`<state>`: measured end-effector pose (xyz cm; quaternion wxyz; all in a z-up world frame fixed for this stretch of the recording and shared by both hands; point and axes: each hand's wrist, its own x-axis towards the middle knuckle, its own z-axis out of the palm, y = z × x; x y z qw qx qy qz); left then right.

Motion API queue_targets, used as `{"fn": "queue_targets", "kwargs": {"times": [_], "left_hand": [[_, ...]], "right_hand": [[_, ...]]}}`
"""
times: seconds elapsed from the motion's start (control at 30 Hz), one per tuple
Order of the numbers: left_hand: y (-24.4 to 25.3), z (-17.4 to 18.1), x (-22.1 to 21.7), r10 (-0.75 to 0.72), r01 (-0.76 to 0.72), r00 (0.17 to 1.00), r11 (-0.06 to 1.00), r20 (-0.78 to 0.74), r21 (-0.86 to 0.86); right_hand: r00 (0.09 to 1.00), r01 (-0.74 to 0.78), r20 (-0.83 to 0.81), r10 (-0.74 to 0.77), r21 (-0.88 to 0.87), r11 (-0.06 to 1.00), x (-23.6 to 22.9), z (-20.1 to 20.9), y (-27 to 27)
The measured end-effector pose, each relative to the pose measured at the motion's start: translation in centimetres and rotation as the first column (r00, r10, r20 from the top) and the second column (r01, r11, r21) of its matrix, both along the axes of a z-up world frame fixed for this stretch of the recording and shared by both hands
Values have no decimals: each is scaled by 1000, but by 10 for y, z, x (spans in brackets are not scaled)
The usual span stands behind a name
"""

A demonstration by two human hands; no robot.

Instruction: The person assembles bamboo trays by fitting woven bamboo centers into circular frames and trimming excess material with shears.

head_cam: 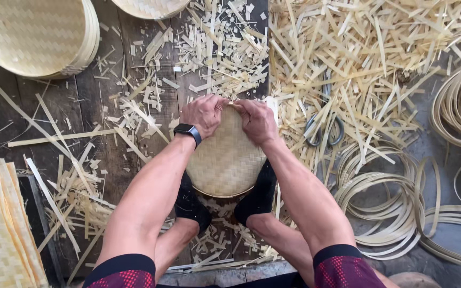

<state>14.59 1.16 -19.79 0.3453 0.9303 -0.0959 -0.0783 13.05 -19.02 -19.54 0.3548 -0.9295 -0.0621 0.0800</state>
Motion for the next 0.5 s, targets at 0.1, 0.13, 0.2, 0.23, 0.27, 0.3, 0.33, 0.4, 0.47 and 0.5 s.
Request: {"fn": "queue_targets", "kwargs": {"times": [0.1,0.13,0.2,0.23,0.27,0.3,0.33,0.4,0.47,0.5], "left_hand": [[-5,-8,15,74,-49,937,995,-342,82],[-4,-11,20,83,-58,926,995,-368,78],[-3,-15,23,98,-75,906,995,-413,71],[-3,-15,23,102,-96,890,995,-445,35],[-1,-16,30,99,-112,877,994,-471,-1],[0,-18,38,93,-128,863,991,-496,-37],[1,-21,36,98,-174,833,981,-545,-90],[2,-27,36,95,-271,765,945,-637,-185],[3,-30,39,102,-259,783,950,-613,-173],[3,-31,40,106,-254,793,953,-600,-166]], "right_hand": [[961,144,-253,-111,116,983,9,-2,1],[947,170,-291,-132,108,979,9,3,4],[987,138,-92,-130,88,986,0,17,6],[985,81,151,-90,61,995,-8,25,7],[920,36,389,-41,20,999,-10,30,9],[934,194,314,-169,-49,980,-12,33,12],[928,331,228,-296,-135,934,-21,34,13],[887,442,-22,-461,-252,861,-27,27,16],[791,415,-357,-497,-284,864,-24,17,18],[777,420,-376,-504,-287,861,-22,12,18]]}}
